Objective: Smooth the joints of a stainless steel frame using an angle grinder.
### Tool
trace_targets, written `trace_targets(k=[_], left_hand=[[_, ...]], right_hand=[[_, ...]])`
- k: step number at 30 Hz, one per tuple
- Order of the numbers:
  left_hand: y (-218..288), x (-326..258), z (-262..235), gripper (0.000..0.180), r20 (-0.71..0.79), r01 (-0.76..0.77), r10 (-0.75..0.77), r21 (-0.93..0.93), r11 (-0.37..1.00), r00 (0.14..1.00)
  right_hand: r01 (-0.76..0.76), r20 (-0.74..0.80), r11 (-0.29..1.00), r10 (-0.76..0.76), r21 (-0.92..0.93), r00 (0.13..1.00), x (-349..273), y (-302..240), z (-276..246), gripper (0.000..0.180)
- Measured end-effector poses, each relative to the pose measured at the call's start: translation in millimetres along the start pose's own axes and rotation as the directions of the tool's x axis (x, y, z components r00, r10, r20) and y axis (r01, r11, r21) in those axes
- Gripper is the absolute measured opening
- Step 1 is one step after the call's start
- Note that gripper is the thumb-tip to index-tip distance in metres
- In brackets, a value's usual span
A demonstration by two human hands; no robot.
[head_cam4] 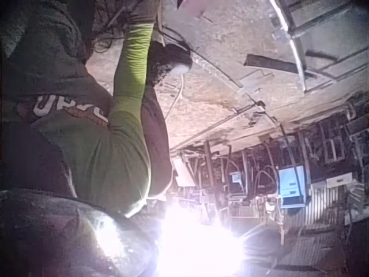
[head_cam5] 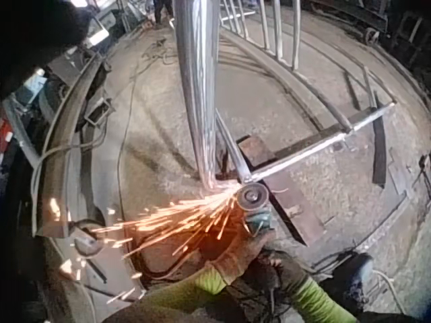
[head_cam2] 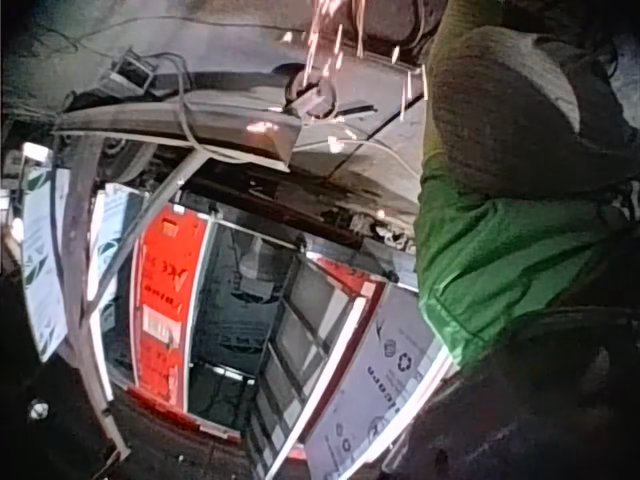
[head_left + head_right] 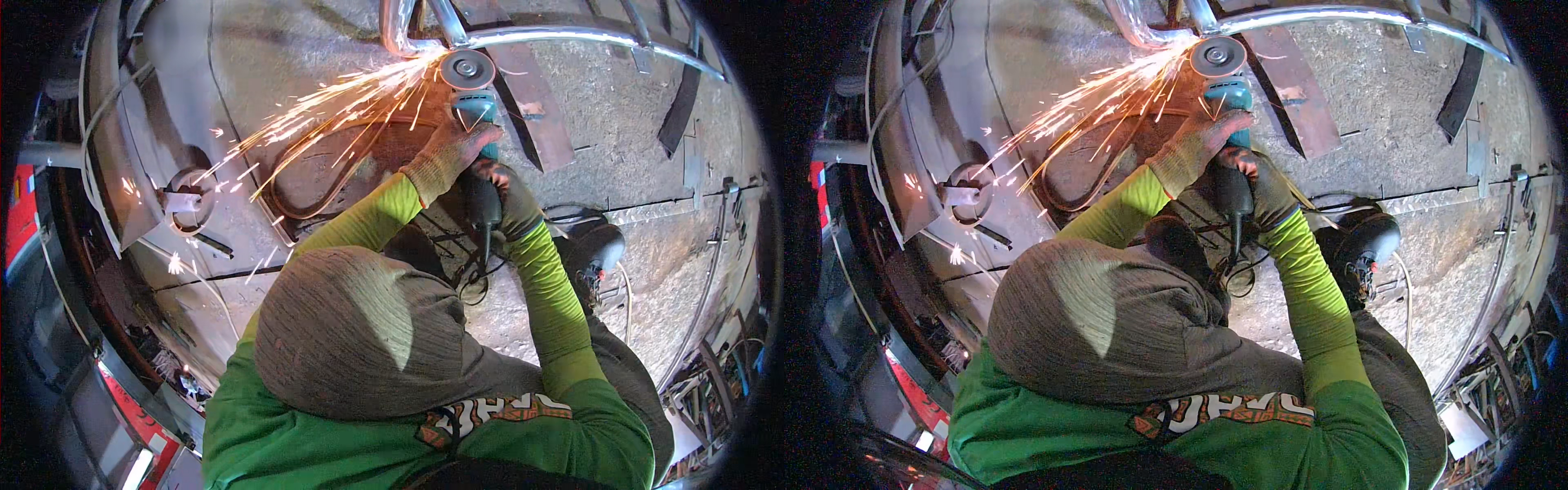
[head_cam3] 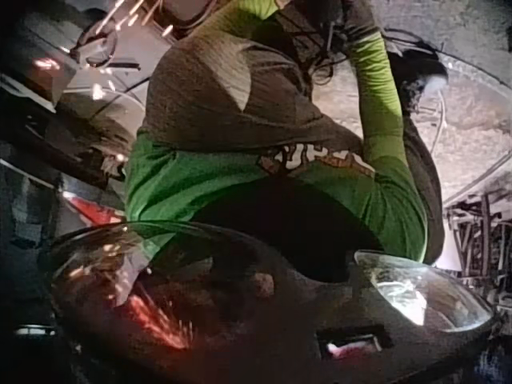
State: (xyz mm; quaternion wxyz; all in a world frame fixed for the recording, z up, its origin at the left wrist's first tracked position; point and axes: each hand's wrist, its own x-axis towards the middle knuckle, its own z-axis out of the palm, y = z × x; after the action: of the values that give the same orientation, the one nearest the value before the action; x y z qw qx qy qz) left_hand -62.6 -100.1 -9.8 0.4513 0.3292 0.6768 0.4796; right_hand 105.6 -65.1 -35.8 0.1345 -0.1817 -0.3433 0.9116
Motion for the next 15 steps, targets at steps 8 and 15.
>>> trace_targets(k=[8, 15], left_hand=[[6.7, -6.5, -3.7, 0.016, -0.047, 0.065, -0.091, -0.399, 0.915, 0.995], [32.8, -11.9, -8.1, 0.018, 0.085, 0.339, -0.339, -0.457, 0.822, 0.937]], right_hand=[[-0.179, -0.163, 0.98, 0.191, 0.084, 0.968, 3.6, -24.2, 34.1, 0.011], [-0.292, -0.192, 0.887, 0.376, 0.357, 0.906, 1.8, -21.7, 38.0, 0.02]])
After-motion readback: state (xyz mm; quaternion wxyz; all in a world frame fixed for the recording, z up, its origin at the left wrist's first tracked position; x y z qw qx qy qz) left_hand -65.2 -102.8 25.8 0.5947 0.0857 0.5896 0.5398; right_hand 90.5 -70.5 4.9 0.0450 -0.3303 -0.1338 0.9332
